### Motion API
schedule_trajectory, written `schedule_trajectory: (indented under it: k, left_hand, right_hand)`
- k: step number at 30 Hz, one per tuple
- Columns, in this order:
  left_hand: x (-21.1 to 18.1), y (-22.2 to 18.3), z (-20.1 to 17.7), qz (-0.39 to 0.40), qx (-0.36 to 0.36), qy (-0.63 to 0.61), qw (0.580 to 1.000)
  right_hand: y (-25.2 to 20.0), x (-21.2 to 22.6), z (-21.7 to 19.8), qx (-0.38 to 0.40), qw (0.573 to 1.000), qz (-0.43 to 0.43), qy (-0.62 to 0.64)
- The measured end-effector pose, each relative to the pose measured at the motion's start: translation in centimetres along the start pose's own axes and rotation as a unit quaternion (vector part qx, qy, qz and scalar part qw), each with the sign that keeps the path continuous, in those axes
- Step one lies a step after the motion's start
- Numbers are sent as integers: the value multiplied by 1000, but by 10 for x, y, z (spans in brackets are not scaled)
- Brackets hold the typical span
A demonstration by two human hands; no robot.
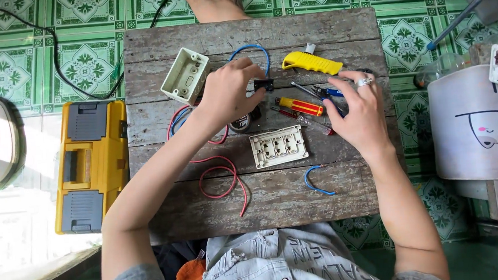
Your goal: Connecting electrical wires to a switch assembly using pliers and a screwdriver
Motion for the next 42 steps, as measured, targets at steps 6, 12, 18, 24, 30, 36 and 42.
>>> schedule_trajectory:
  k: [6, 12, 18, 24, 30, 36, 42]
  left_hand:
    - [13, 4, -3, -54, 55, 2, 997]
    - [4, -28, 10, -77, 189, 35, 978]
    - [-4, -35, 18, -117, 174, 12, 978]
    - [-8, -44, 6, -56, 97, -81, 991]
    - [-24, -60, -6, 23, -31, -172, 984]
    - [-70, -75, -28, 75, -14, -224, 972]
    - [-78, -95, -12, 113, -102, -188, 970]
  right_hand:
    - [1, 4, -1, -15, 1000, -16, 4]
    - [1, 2, 1, 10, 1000, -16, 5]
    - [1, -2, 11, 10, 1000, -1, 12]
    - [-1, 2, 14, -24, 999, -39, 0]
    - [-4, 11, 24, -62, 993, -83, 61]
    - [-11, 53, 23, -51, 949, -168, 262]
    - [-15, 88, 6, -27, 934, -172, 310]
Point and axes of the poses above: each hand's wrist, its own y-axis towards the middle knuckle, its own z-axis out of the palm, x = y × z, the point moved 4 cm from there along y, towards the middle knuckle, and after that the axes turned 5 degrees about x, right-handed, at the moved point
